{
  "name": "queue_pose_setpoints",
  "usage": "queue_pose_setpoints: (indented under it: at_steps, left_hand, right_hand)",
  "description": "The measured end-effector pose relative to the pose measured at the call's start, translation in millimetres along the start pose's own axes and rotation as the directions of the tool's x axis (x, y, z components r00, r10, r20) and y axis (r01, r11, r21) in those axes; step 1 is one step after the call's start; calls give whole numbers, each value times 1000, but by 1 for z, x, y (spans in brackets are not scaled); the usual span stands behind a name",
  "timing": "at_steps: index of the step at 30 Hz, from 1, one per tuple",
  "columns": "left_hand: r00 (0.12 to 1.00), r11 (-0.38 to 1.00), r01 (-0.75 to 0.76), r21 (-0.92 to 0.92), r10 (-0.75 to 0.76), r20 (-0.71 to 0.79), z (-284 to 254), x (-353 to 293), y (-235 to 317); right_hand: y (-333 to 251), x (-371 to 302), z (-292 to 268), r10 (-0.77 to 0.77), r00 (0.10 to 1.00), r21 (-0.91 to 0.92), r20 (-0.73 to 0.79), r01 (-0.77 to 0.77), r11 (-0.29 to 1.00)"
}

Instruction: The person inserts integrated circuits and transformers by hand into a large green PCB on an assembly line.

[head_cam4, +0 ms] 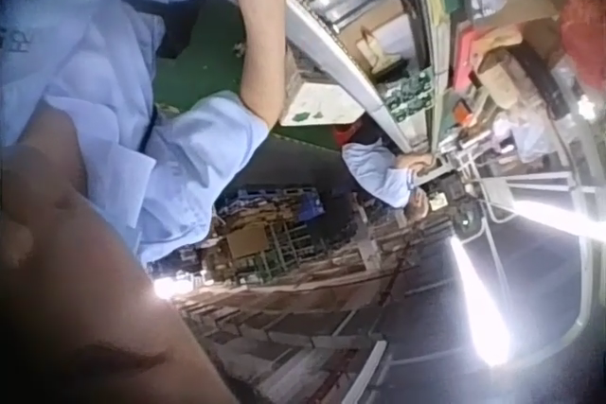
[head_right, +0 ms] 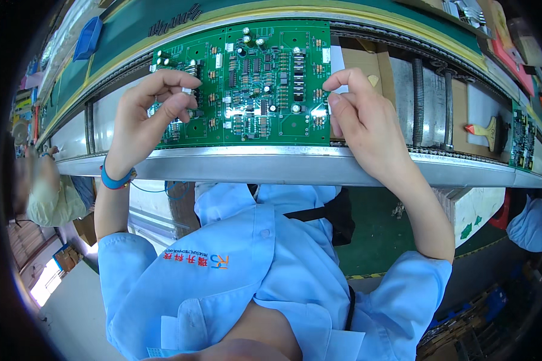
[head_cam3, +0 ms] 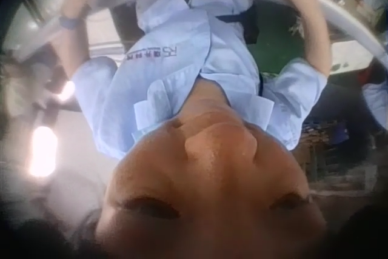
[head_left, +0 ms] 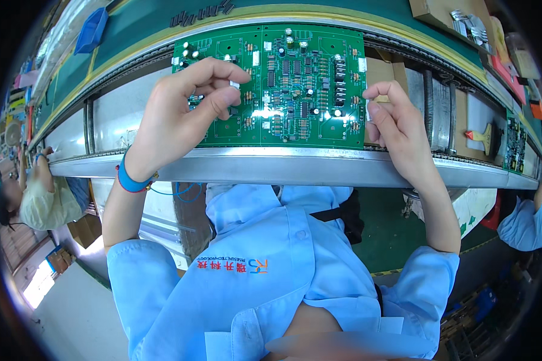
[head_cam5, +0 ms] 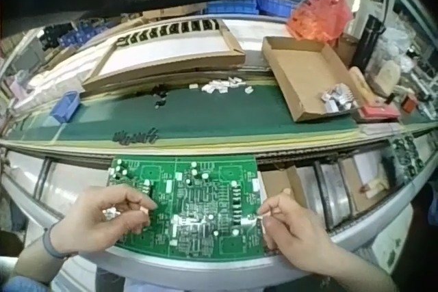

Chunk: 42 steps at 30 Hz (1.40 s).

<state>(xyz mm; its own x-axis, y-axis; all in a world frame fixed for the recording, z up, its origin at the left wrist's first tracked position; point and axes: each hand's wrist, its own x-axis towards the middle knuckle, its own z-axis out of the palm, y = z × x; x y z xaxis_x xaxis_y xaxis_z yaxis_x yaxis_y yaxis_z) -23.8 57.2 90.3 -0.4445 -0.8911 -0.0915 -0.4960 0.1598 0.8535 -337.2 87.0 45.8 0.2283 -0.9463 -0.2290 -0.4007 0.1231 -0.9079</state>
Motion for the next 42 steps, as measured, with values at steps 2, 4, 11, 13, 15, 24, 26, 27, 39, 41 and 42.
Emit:
queue_pose_setpoints:
  at_steps: [2, 4, 11, 13, 15, 24, 26, 27, 39, 41, 42]
  left_hand:
    - [999, 997, 45, -65, -46, -6, 2, -3, -4]
    - [1000, 998, 30, -56, -30, 3, 0, -7, -6]
    - [996, 988, 81, -131, -85, -29, 5, -16, -5]
    - [996, 992, 77, -97, -81, -37, 7, -17, -5]
    - [994, 998, 51, -45, -55, -91, 13, -19, -8]
    - [952, 752, -250, 609, 304, 16, 25, -6, -13]
    - [958, 722, -237, 650, 284, 34, 26, -5, -11]
    - [959, 718, -238, 654, 281, 40, 27, -3, -10]
    - [957, 627, -268, 732, 262, 126, 20, 4, 7]
    - [955, 695, -281, 662, 267, 126, 9, 8, 11]
    - [954, 691, -284, 665, 274, 123, 0, 14, 13]
  right_hand:
    - [0, 3, 1, -12, 1000, -73, 3, 12, 997]
    - [2, 4, 2, -24, 1000, -144, 8, 25, 989]
    - [-8, 4, 10, 13, 999, -353, -39, -26, 935]
    - [-8, 3, 12, 7, 999, -390, -44, -24, 921]
    - [-4, 2, 12, -6, 999, -361, -48, -11, 933]
    - [3, 45, -38, -133, 981, -26, -143, 131, 991]
    - [11, 56, -41, -126, 983, -10, -131, 125, 992]
    - [12, 55, -41, -125, 983, -2, -134, 125, 992]
    - [5, 44, -32, -222, 956, -155, -193, 194, 969]
    - [5, 43, -32, -216, 956, -143, -197, 190, 971]
    - [5, 43, -33, -202, 959, -126, -199, 179, 976]
